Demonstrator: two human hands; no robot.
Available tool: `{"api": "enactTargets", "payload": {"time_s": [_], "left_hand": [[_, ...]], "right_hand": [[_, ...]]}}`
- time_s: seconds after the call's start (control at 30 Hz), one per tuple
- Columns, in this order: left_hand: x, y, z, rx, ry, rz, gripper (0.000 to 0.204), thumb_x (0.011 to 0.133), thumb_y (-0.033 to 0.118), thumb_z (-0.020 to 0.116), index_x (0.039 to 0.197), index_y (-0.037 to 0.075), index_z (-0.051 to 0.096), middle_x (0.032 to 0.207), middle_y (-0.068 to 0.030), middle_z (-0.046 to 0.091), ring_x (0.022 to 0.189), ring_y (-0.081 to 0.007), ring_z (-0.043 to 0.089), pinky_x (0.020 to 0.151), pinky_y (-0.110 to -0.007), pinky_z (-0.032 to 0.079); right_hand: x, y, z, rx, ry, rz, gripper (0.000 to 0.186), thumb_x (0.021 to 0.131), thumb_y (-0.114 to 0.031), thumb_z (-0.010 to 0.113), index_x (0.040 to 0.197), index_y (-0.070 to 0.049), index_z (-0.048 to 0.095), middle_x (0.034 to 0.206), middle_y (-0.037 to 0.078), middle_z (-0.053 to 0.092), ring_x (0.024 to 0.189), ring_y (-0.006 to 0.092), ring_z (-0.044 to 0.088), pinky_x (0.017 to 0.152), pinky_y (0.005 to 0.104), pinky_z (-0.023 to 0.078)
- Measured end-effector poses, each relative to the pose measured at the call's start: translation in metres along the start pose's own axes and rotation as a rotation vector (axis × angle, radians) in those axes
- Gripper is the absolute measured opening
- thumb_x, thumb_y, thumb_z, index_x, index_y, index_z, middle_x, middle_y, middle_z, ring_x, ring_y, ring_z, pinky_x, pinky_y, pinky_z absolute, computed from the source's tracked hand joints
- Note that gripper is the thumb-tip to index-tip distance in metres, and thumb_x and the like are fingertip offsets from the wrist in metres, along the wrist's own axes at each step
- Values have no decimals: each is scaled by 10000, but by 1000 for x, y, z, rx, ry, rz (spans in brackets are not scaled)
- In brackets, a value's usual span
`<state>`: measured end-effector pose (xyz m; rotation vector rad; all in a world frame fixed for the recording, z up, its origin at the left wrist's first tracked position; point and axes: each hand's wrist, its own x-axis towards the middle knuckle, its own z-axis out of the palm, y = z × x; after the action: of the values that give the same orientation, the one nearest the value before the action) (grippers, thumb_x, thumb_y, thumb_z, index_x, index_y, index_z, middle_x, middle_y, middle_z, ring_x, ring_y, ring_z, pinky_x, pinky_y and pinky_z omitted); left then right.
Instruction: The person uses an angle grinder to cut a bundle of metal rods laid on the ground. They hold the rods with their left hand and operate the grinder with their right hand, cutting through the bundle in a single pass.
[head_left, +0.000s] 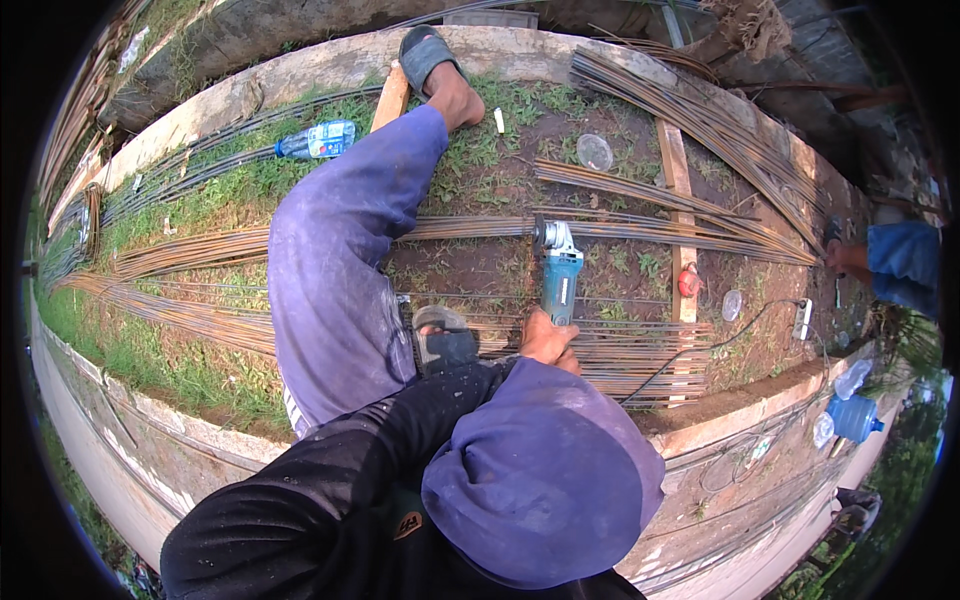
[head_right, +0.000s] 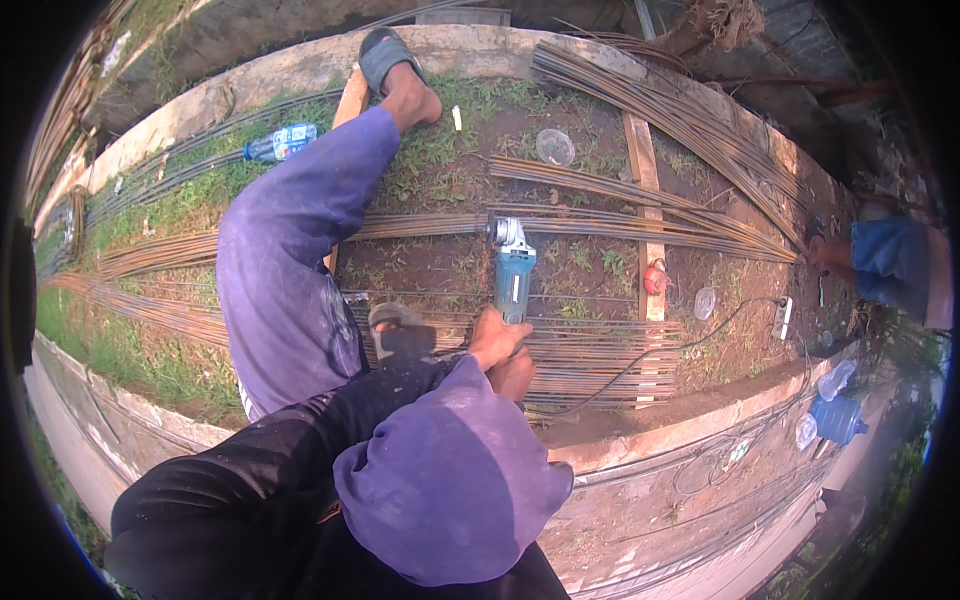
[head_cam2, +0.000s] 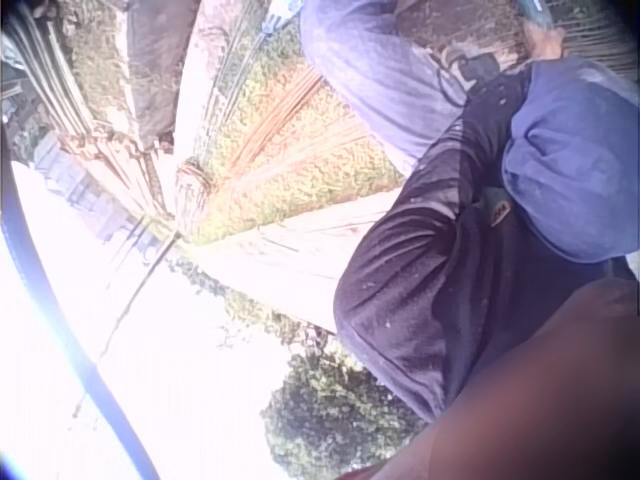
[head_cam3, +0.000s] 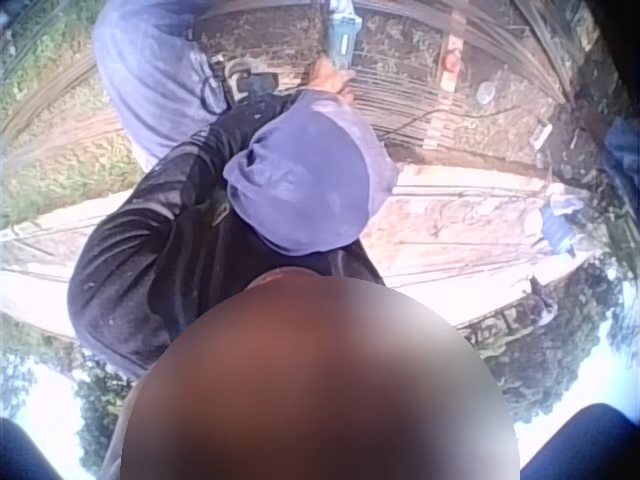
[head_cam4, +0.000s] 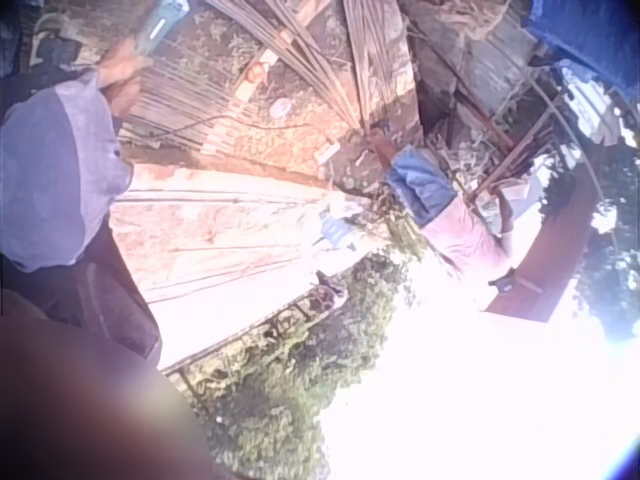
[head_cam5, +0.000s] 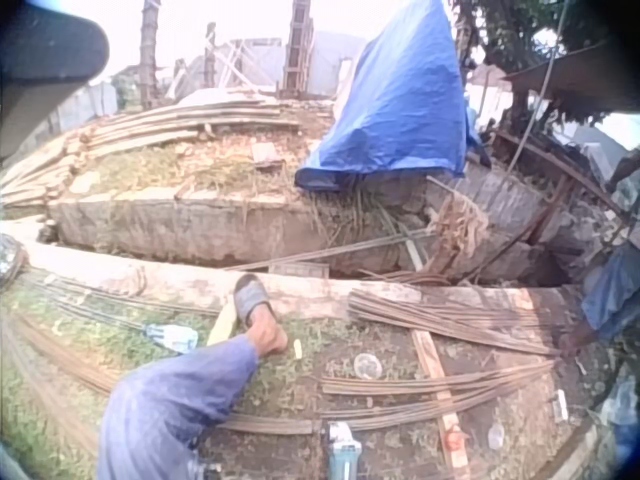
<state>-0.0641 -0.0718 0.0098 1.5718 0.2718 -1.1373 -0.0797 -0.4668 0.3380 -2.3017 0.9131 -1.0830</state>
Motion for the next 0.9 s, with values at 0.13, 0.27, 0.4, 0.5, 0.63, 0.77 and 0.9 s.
{"api": "enactTargets", "payload": {"time_s": [0.13,0.27,0.4,0.5,0.63,0.77,0.9], "left_hand": [[2,-4,2,55,40,23,255,794,81,725,965,-21,565,654,-124,610,515,-197,619,471,-362,478],[9,-11,-1,136,75,79,230,795,80,724,932,-23,571,653,-119,605,503,-187,608,477,-368,479],[-1,3,-2,110,27,42,257,790,77,730,943,-36,559,656,-116,602,523,-179,613,473,-372,477],[4,-6,1,-6,36,31,285,785,72,736,962,-44,545,653,-113,594,532,-180,615,466,-374,473],[13,-16,1,55,40,83,314,790,61,729,997,-45,519,665,-116,591,523,-175,607,454,-373,467],[15,-18,0,105,43,61,329,747,178,769,943,-30,607,768,-152,656,682,-232,659,610,-394,504],[3,0,2,134,25,14,414,756,194,790,1015,-42,569,786,-176,652,719,-263,682,648,-412,537]], "right_hand": [[7,3,-3,0,4,-11,464,712,-309,799,955,46,626,836,252,684,848,425,680,742,470,519],[6,1,3,2,-4,-29,467,710,-310,801,955,47,625,836,253,684,848,426,680,742,470,519],[8,4,4,-4,2,-32,470,708,-310,803,955,48,624,836,254,684,848,426,679,742,470,519],[11,1,6,0,0,-37,472,707,-310,805,954,48,623,836,255,683,848,426,679,742,470,520],[14,1,13,4,1,-41,475,705,-310,807,954,49,622,835,255,683,848,427,679,742,470,520],[16,-2,17,4,12,-49,478,703,-310,809,954,50,622,835,256,683,848,427,679,742,471,520],[-2,-5,16,-4,89,-77,480,701,-310,811,953,51,621,835,257,683,848,428,679,743,471,520]]}}
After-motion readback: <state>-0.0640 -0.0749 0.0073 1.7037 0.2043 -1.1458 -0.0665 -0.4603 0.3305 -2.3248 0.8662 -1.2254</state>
